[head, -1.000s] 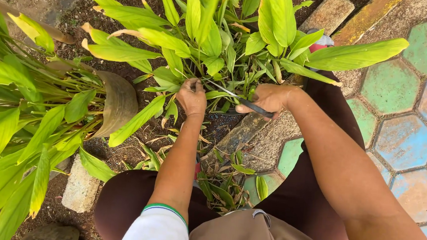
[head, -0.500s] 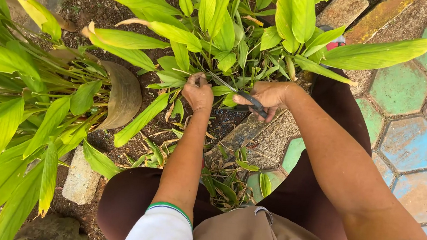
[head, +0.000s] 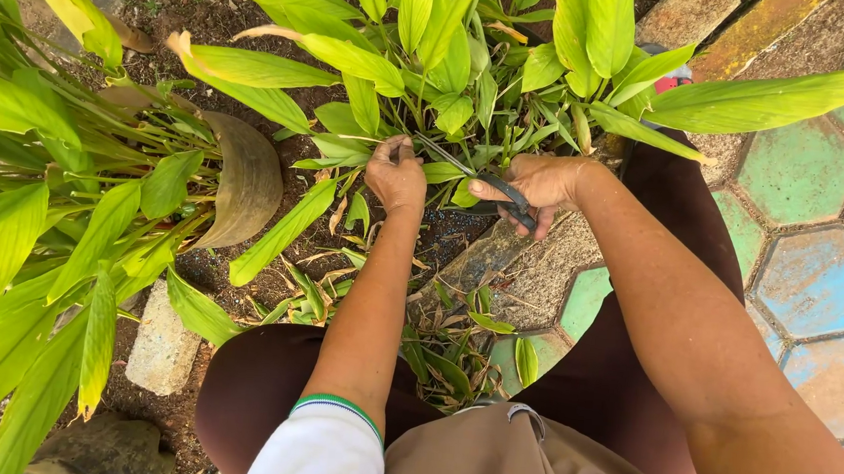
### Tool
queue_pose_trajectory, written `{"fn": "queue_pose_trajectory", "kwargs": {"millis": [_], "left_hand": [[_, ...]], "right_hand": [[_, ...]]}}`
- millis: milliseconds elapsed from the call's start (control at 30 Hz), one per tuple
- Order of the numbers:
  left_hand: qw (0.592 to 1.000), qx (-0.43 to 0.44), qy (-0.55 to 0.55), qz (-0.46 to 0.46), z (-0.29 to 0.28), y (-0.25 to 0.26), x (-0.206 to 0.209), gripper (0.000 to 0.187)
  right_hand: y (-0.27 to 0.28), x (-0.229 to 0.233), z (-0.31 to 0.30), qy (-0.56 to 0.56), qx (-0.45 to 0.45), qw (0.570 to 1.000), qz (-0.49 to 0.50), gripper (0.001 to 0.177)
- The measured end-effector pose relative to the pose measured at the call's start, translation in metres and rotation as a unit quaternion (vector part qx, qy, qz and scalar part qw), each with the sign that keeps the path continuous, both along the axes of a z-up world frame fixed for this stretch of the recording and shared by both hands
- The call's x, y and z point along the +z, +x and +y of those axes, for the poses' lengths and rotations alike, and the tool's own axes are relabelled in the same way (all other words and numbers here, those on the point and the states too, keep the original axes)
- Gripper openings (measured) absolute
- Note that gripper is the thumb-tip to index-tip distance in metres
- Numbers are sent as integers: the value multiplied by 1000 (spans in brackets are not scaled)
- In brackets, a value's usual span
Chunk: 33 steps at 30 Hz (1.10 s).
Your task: Using scissors to prune and trim leaves from potted plants.
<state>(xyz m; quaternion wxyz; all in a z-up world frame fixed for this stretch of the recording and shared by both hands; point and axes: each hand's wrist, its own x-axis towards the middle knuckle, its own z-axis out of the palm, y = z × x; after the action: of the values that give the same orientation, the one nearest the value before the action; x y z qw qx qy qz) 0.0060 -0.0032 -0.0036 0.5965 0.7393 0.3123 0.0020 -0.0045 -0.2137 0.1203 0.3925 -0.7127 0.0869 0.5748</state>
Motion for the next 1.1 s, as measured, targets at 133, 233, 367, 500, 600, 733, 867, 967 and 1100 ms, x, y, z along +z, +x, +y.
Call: {"fn": "queue_pose_trajectory", "kwargs": {"millis": [133, 233, 367, 500, 600, 733, 867, 967, 1100], "left_hand": [[999, 7, -29, 12, -2, 1, 5, 9], [998, -23, -30, -44, -4, 0, -7, 7], [996, -61, 28, -60, -3, -3, 0, 3], [998, -52, 11, -43, -2, -2, -4, 4], [998, -44, -11, -35, -6, -1, -1, 6], [997, -63, 17, -29, -12, -2, 5, 9], [963, -126, 181, -154, -11, -4, -8, 10], [922, -153, 282, -216, -11, 1, -16, 9], [919, -162, 291, -209, -10, 5, 10, 25]], "right_hand": [[-1, 2, 1, -3, -19, 1000, 10, 94], [0, -6, 1, 27, -34, 999, 20, 92], [1, -7, 10, 24, -46, 998, 20, 88], [3, -1, 15, -12, -43, 999, -22, 80], [5, 1, 8, -25, -36, 998, -40, 79], [8, 6, -1, -96, 44, 992, -72, 85], [2, 3, -12, -112, 74, 987, -84, 90], [2, 3, -10, -148, 101, 979, -92, 96], [4, 6, 1, -158, 130, 974, -99, 100]]}}
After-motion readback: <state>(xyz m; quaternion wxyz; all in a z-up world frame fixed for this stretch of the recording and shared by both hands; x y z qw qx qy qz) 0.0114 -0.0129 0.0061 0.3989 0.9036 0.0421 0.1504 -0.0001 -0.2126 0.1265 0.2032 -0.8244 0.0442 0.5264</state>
